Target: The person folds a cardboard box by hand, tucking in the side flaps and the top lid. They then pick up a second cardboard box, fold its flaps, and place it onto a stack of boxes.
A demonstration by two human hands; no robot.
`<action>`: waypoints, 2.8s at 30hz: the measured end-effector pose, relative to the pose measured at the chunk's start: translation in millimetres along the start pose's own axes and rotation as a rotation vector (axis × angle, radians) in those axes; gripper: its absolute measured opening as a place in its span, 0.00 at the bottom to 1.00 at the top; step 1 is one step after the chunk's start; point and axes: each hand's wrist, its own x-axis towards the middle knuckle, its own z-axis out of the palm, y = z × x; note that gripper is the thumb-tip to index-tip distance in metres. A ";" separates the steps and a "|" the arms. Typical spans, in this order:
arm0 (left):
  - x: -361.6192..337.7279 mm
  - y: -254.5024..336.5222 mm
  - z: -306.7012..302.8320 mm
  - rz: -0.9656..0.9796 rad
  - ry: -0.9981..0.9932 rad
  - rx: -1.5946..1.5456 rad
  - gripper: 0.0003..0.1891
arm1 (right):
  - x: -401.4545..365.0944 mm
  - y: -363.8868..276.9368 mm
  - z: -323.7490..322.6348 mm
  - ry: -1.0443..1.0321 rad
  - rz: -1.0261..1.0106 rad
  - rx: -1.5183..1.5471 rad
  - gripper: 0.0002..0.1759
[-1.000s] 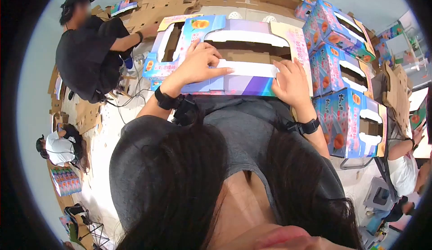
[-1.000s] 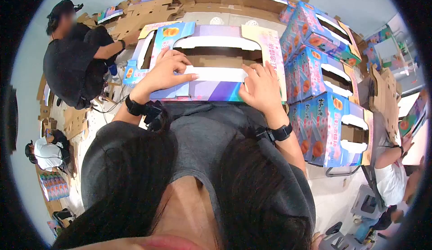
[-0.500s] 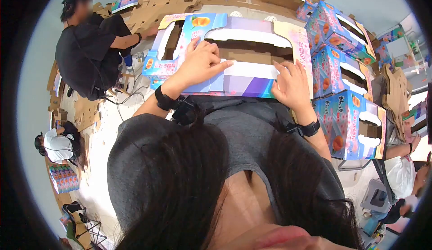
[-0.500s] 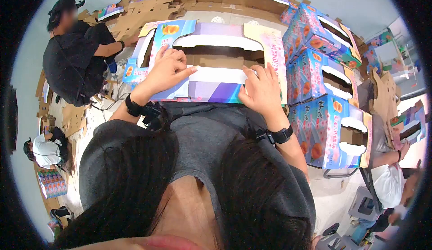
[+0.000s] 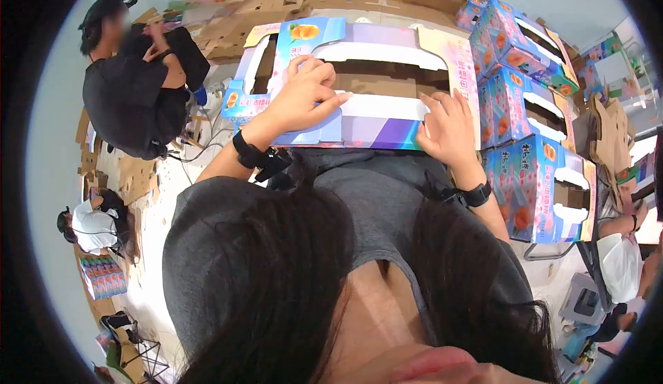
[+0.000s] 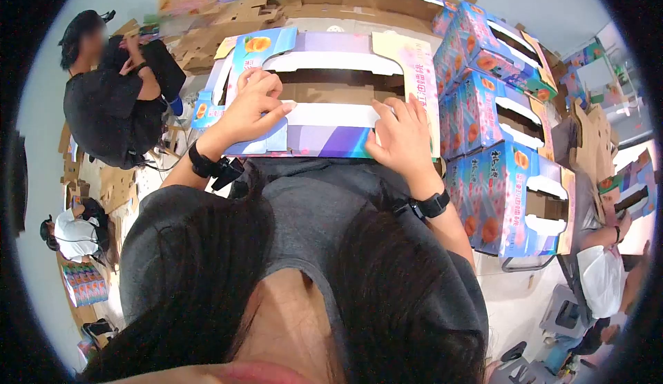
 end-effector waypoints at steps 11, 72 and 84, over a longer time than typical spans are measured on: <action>-3.3 -29.3 -25.6 -0.143 0.155 -0.310 0.18 | -0.7 9.1 9.5 -0.052 0.041 0.011 0.28; -16.2 9.6 -0.3 0.085 -0.171 0.028 0.26 | 1.3 4.5 9.5 -0.056 0.082 -0.007 0.27; -13.5 5.2 12.4 0.075 -0.179 0.037 0.29 | 4.2 6.6 10.8 -0.083 0.102 0.018 0.27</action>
